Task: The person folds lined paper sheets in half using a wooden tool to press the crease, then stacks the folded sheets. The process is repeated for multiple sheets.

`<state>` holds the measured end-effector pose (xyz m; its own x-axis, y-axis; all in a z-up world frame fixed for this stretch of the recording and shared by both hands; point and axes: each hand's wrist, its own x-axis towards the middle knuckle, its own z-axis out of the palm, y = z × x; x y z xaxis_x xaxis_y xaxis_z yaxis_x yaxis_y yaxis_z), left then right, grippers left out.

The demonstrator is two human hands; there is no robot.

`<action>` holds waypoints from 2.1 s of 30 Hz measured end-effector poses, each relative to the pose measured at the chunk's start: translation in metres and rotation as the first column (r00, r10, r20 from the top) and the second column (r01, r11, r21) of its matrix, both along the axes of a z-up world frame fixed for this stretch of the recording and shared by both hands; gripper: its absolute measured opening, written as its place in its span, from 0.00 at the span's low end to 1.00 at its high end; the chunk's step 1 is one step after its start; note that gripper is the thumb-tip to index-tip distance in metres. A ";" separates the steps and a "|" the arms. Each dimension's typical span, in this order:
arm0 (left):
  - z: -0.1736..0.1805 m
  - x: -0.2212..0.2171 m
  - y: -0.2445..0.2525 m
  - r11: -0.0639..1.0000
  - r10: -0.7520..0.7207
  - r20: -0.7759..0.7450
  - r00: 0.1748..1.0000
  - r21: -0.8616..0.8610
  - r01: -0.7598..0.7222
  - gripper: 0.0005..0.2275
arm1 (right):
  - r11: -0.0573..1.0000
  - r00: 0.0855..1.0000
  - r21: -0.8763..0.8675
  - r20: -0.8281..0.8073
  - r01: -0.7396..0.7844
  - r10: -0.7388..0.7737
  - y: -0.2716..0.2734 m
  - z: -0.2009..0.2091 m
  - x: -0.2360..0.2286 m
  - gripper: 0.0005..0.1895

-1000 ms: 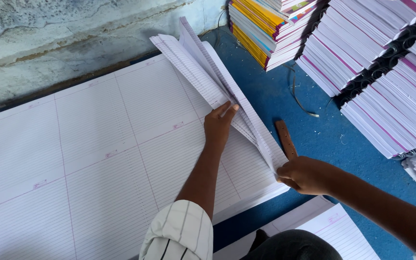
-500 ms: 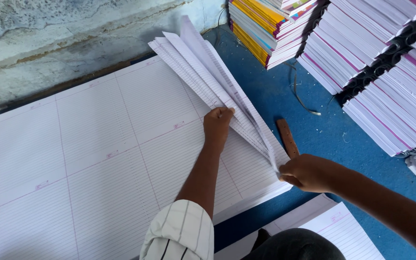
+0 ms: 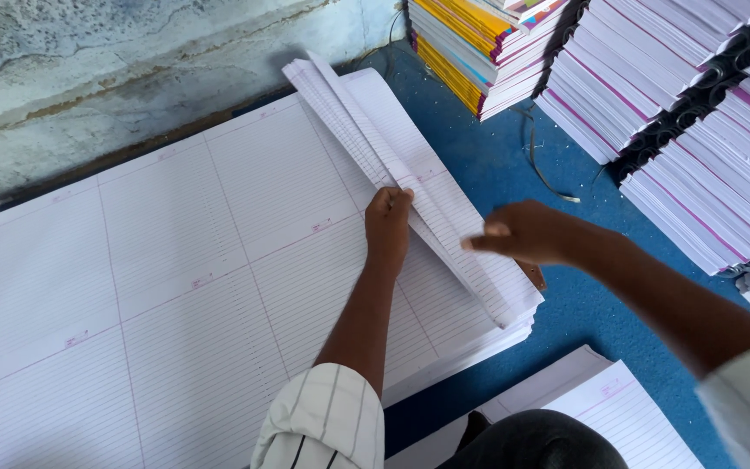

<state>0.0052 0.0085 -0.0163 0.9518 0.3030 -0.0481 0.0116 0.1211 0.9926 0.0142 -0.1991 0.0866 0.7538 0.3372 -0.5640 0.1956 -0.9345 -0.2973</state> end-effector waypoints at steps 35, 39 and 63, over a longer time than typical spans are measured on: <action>0.013 -0.003 -0.002 0.988 0.030 -0.021 0.999 -0.153 -0.033 0.24 | 0.568 0.708 0.436 -0.306 0.698 -0.636 0.016 -0.055 0.061 0.19; 0.011 0.000 -0.003 0.990 0.021 -0.068 0.997 -0.136 -0.030 0.22 | 0.642 0.755 0.430 -0.171 0.635 -0.633 0.025 -0.042 0.060 0.17; 0.117 -0.070 0.094 0.947 0.222 -0.208 0.953 0.280 -0.160 0.10 | 0.987 0.867 0.120 0.496 -0.107 0.034 0.186 0.044 -0.041 0.15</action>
<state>-0.0646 0.1020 0.1007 0.8458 0.5095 -0.1580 0.2485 -0.1142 0.9619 -0.0266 -0.0133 0.1302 0.8916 0.4473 -0.0703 0.4146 -0.8689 -0.2705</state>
